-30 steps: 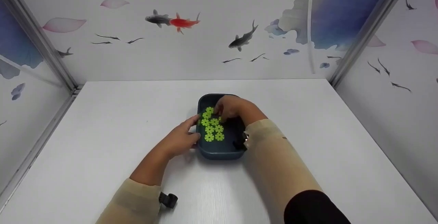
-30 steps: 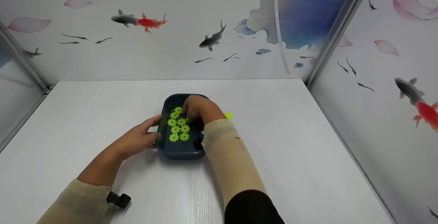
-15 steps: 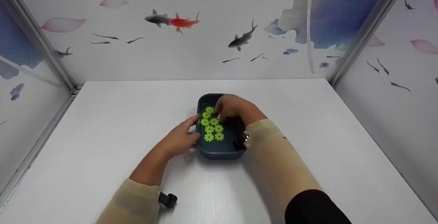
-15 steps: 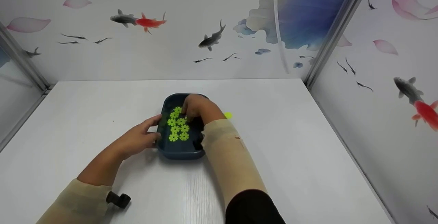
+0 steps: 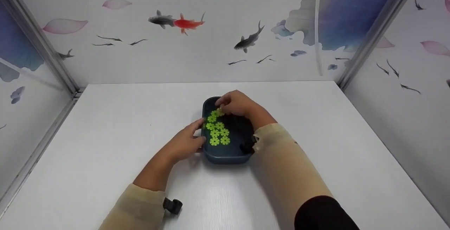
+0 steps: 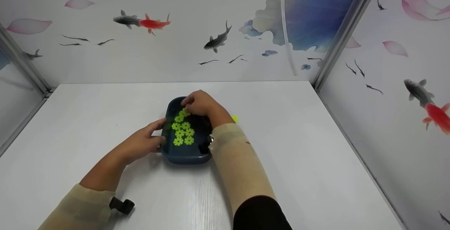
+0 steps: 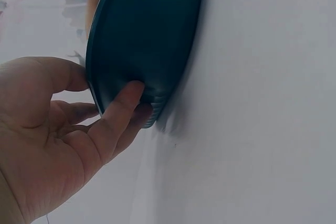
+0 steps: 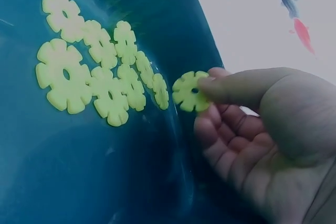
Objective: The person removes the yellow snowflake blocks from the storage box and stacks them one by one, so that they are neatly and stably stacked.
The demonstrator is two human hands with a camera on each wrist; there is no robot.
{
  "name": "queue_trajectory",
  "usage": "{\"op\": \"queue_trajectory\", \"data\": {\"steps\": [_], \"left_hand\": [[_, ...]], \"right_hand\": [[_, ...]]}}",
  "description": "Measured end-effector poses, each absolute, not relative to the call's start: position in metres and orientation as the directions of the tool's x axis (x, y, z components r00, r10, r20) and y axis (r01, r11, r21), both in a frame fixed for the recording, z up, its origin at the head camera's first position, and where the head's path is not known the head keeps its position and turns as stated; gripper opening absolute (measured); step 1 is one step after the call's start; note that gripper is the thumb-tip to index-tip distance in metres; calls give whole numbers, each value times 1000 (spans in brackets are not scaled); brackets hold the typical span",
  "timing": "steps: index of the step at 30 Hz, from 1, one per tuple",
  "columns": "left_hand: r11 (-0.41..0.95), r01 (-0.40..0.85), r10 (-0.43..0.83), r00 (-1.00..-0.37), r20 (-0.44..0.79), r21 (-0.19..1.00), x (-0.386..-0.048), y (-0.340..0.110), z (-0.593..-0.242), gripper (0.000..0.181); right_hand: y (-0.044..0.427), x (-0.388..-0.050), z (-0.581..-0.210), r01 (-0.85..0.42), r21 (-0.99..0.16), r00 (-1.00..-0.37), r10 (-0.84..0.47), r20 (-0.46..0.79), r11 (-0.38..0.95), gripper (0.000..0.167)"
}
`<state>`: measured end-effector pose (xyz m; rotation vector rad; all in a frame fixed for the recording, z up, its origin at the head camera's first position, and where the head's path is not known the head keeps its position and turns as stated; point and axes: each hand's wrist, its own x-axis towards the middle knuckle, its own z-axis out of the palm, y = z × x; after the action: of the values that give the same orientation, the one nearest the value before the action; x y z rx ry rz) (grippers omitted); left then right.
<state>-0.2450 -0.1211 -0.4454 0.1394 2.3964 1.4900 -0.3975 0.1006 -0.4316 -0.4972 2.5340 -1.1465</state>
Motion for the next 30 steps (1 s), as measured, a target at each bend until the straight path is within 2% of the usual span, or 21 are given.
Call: {"op": "queue_trajectory", "data": {"steps": [12,24,30], "left_hand": [[443,-94,228,-950,-213,892,-244,-118,-445,72],[425,-124,204,-952,-229,897,-245,-122,-443,73],[410,-124,210,-951,-226,903,-245,-122,-442,74]], "right_hand": [[114,-387,-404,-133,-923,-926,-378,-14,362,33],[163,-366,-402,-65,-959,-971,-240,-3,277,30],[193,-357,-411,15,-972,-986,-156,-52,232,32]]}}
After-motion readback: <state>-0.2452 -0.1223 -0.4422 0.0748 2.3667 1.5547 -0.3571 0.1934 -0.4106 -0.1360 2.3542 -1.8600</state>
